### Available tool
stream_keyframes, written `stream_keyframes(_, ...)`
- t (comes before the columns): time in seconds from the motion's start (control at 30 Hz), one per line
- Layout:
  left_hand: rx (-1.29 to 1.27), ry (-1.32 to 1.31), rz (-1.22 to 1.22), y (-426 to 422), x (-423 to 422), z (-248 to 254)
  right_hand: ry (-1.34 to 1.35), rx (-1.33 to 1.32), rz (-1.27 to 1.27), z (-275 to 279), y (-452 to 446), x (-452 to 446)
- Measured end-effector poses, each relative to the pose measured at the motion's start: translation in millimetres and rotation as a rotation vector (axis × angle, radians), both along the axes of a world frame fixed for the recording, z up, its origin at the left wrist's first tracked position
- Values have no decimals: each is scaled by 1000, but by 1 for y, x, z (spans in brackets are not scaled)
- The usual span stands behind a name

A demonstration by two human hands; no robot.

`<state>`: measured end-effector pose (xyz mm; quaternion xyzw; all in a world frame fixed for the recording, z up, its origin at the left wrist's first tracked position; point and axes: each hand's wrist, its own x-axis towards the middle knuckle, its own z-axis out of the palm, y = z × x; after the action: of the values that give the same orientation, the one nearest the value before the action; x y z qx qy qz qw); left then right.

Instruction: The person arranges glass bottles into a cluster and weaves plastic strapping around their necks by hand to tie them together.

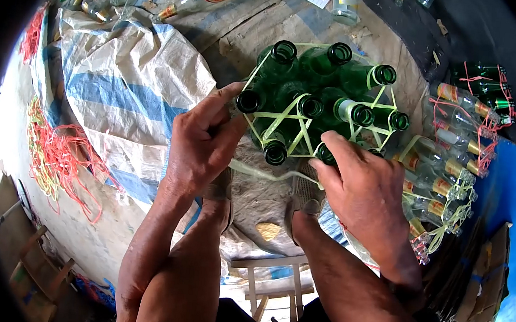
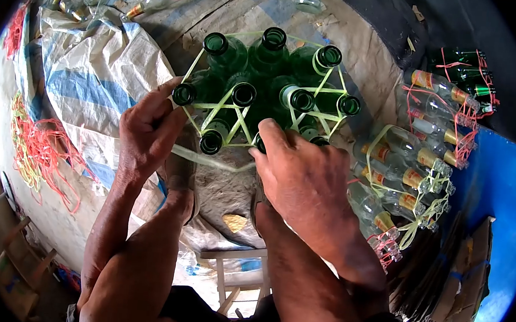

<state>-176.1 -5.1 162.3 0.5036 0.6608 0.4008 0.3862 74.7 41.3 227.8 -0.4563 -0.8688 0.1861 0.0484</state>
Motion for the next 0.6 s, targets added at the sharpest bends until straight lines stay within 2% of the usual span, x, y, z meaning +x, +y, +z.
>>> stream_keyframes(0.17,8,125,-26,-2,0,7,31,16,57,1,5,6)
stream_keyframes(0.2,1,171,-42,-5,0,9,47,-53,54,6,7,9)
stream_keyframes(0.3,-5,169,-70,-18,7,8,82,-27,84,7,12,21)
stream_keyframes(0.4,33,88,-84,-33,22,0,-23,-52,76,17,21,31)
stream_keyframes(0.6,160,102,-236,-36,43,-2,-26,-28,-33,17,33,52)
